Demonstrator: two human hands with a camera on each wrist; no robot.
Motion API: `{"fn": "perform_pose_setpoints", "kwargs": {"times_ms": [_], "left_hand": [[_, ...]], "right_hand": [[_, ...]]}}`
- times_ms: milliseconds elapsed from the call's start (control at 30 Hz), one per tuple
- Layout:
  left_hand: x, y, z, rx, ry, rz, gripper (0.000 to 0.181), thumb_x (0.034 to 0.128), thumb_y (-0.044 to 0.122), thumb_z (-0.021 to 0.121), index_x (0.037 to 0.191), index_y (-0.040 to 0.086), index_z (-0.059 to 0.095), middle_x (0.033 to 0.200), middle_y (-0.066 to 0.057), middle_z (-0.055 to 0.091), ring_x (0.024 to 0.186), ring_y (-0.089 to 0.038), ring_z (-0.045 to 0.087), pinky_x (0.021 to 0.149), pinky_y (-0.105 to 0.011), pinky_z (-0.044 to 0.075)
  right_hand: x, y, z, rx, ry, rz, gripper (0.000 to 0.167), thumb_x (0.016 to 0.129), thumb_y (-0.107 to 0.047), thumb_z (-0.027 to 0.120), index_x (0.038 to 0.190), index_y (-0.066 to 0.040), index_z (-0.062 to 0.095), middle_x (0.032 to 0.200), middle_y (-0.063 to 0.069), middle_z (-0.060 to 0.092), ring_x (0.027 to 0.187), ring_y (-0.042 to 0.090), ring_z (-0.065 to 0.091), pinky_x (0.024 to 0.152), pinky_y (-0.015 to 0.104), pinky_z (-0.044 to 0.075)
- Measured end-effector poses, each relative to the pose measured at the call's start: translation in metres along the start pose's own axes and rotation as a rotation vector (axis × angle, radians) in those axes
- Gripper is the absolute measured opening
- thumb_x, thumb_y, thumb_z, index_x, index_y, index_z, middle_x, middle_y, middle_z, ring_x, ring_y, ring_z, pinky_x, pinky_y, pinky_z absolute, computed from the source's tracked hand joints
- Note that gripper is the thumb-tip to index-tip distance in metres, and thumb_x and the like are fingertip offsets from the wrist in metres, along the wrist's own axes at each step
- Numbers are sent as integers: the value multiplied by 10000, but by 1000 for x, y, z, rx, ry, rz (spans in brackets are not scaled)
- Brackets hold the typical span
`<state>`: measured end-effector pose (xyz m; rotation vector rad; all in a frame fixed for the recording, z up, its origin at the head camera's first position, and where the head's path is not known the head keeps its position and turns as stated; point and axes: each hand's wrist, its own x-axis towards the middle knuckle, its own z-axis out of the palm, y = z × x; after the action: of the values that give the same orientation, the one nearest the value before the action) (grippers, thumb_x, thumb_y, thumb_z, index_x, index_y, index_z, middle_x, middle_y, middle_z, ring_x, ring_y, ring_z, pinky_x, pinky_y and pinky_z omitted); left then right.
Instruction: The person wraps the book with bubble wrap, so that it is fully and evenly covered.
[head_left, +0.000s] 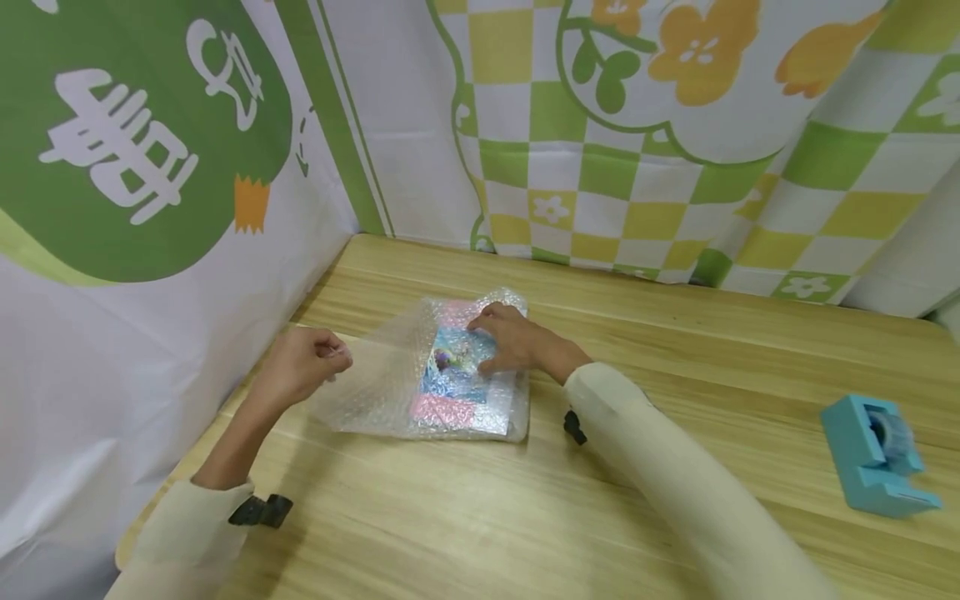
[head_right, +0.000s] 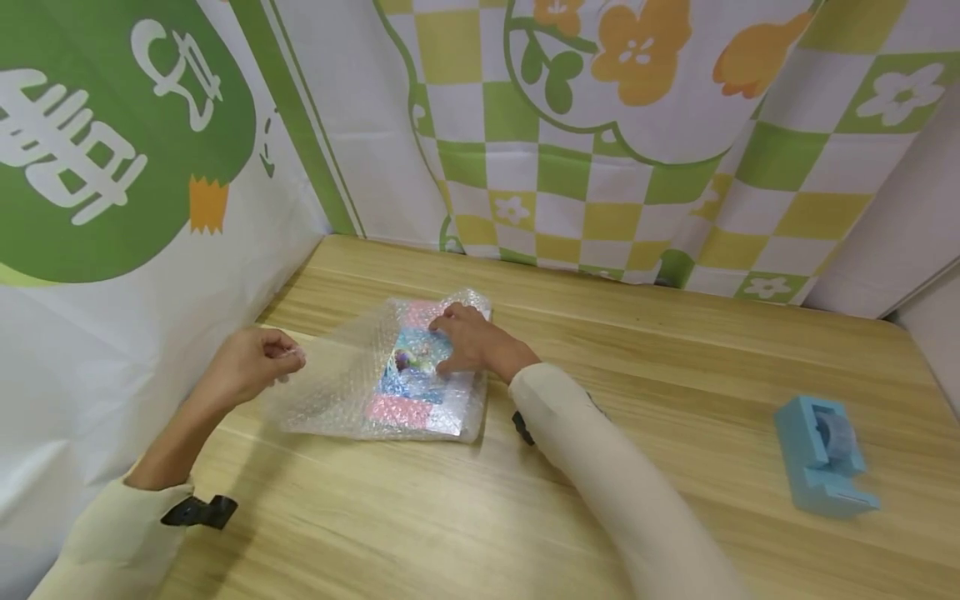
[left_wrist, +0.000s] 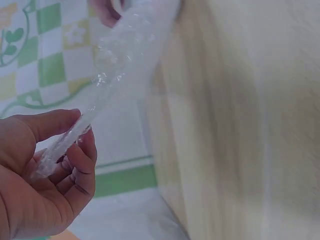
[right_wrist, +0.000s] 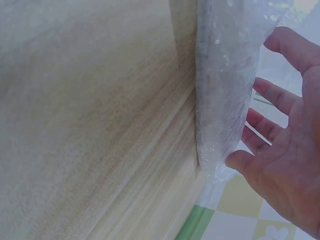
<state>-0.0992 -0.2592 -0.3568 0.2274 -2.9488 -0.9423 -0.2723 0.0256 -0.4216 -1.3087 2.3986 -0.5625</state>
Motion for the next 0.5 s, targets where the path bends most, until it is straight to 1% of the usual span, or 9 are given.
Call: {"fn": "perform_pose_setpoints", "kwargs": {"times_ms": [167,300,500], "left_hand": [[1,21,1,-12,14,-1,182,933,134,694,1005,-27,740,841,-73,732,670,-203,686,655,-369,535],[2,36,4,-38,14,7,153,930,109,684,973,-28,738,823,-75,730,677,-236,693,631,-348,532],[5,52,9,-68,1,26,126,930,70,660,925,-29,737,799,-76,721,682,-245,682,595,-322,536]], "right_hand": [[0,2,1,10,5,-5,705,852,-279,798,1455,-87,489,1508,189,342,1395,373,296,1125,499,309],[0,2,2,11,13,-9,700,846,-279,795,1450,-90,495,1502,188,351,1388,374,305,1123,499,313],[0,2,2,11,24,-9,691,842,-264,793,1444,-90,502,1496,193,358,1383,376,309,1121,500,315]]}}
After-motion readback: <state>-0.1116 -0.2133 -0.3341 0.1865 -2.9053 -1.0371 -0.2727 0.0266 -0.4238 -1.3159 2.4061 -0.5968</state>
